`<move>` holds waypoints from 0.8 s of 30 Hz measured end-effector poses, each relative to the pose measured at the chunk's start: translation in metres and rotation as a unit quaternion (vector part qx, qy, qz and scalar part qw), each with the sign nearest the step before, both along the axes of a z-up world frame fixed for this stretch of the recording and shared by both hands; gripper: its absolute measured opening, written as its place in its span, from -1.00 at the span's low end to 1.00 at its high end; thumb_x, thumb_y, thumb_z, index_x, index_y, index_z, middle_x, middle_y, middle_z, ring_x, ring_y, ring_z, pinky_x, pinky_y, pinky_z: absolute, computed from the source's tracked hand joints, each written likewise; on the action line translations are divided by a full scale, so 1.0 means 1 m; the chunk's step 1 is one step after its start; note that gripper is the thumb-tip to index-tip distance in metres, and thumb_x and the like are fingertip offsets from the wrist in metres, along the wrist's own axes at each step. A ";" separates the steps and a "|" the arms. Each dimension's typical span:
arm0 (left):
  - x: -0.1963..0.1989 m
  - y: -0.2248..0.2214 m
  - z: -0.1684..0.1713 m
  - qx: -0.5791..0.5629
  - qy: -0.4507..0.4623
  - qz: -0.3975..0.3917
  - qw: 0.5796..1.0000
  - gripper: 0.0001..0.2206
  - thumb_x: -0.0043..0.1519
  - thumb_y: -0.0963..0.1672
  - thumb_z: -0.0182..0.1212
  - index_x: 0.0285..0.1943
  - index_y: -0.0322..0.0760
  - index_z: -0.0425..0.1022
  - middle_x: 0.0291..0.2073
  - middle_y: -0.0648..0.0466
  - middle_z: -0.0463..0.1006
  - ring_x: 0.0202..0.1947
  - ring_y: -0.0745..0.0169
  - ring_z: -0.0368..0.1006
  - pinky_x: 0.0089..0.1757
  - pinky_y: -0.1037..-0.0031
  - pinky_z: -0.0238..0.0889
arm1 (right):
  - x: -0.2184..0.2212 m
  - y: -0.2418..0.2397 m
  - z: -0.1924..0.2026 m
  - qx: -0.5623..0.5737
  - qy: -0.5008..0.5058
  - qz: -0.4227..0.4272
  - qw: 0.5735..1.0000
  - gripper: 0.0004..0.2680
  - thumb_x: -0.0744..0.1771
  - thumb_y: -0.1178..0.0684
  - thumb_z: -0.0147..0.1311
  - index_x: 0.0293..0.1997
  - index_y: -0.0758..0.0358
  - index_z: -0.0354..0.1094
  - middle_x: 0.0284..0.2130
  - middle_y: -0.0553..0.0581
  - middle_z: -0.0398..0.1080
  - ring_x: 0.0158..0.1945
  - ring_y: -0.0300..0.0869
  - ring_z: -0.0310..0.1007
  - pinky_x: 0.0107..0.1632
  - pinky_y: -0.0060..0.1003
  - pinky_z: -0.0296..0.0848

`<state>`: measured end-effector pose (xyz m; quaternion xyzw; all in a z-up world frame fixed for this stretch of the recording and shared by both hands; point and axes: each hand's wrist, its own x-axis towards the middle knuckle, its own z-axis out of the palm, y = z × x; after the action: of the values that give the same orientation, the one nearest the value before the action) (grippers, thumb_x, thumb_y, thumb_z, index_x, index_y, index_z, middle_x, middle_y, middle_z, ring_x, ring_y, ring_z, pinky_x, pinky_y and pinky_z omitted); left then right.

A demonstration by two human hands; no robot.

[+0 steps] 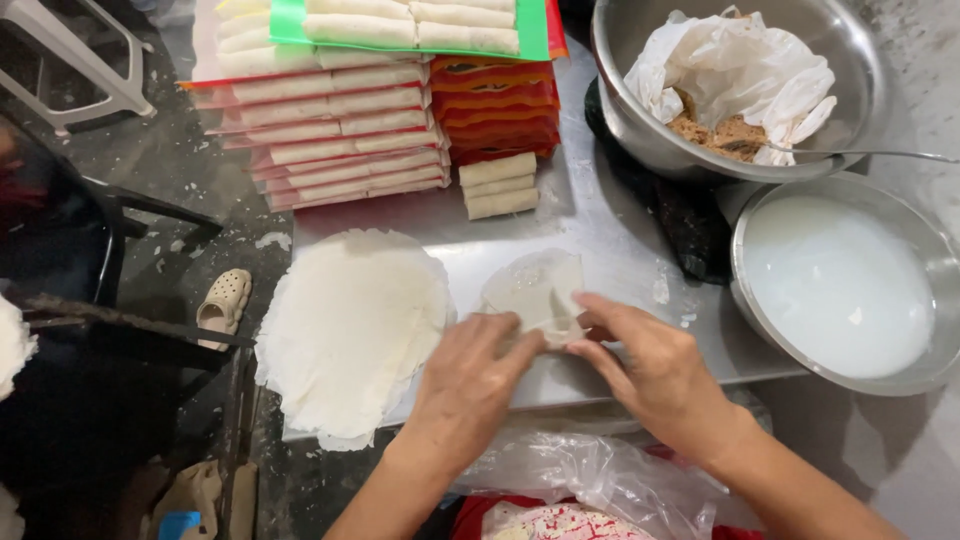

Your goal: Rolling spring rolls by placing filling on wrappers and folding them into cylinders.

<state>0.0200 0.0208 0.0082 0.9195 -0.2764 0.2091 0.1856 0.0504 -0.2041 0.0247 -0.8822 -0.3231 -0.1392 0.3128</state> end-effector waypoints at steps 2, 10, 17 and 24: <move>-0.009 0.009 0.001 0.033 0.064 0.064 0.995 -0.79 0.21 -0.20 0.32 0.03 -0.27 0.56 -0.22 -0.08 0.50 -0.31 0.04 0.41 -0.32 0.29 0.34 | 0.005 0.011 0.000 -0.010 -0.020 0.042 0.999 -0.75 0.34 0.10 0.19 0.10 0.31 0.36 -0.17 0.18 0.53 -0.23 -0.08 0.50 -0.08 -0.21 0.49; -0.019 0.009 -0.004 0.053 0.135 0.175 0.974 -0.90 0.30 -0.05 0.24 -0.10 -0.03 0.49 -0.72 0.17 0.31 -0.82 0.07 0.24 -0.75 0.25 0.09 | 0.013 0.011 -0.012 -0.204 -0.062 0.117 0.970 -0.64 0.30 0.21 0.00 0.24 0.01 0.32 -0.15 0.12 0.33 -0.27 0.01 0.28 -0.15 -0.10 0.32; -0.012 -0.005 0.001 0.020 0.044 0.099 0.994 -0.84 0.12 -0.27 0.28 -0.18 -0.24 0.47 -0.51 0.05 0.46 -0.57 0.04 0.42 -0.54 0.25 0.28 | 0.015 0.013 -0.012 -0.228 -0.076 0.136 0.961 -0.63 0.25 0.27 0.00 0.15 0.00 0.33 -0.14 0.07 0.33 -0.29 0.00 0.27 -0.21 -0.12 0.35; -0.002 -0.016 0.001 -0.140 -0.044 -0.055 0.988 -0.78 0.29 -0.31 0.11 0.09 -0.36 0.50 -0.11 -0.11 0.63 -0.11 0.03 0.60 -0.10 0.30 0.47 | 0.014 0.009 0.000 -0.048 -0.043 0.150 0.987 -0.96 0.37 0.17 0.07 -0.17 0.26 0.43 -0.27 0.05 0.53 -0.30 -0.05 0.46 -0.20 -0.22 0.47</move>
<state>0.0177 0.0051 0.0091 0.8578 -0.3023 0.2751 0.3115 0.0647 -0.1956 0.0251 -0.8310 -0.4713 -0.1125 0.2733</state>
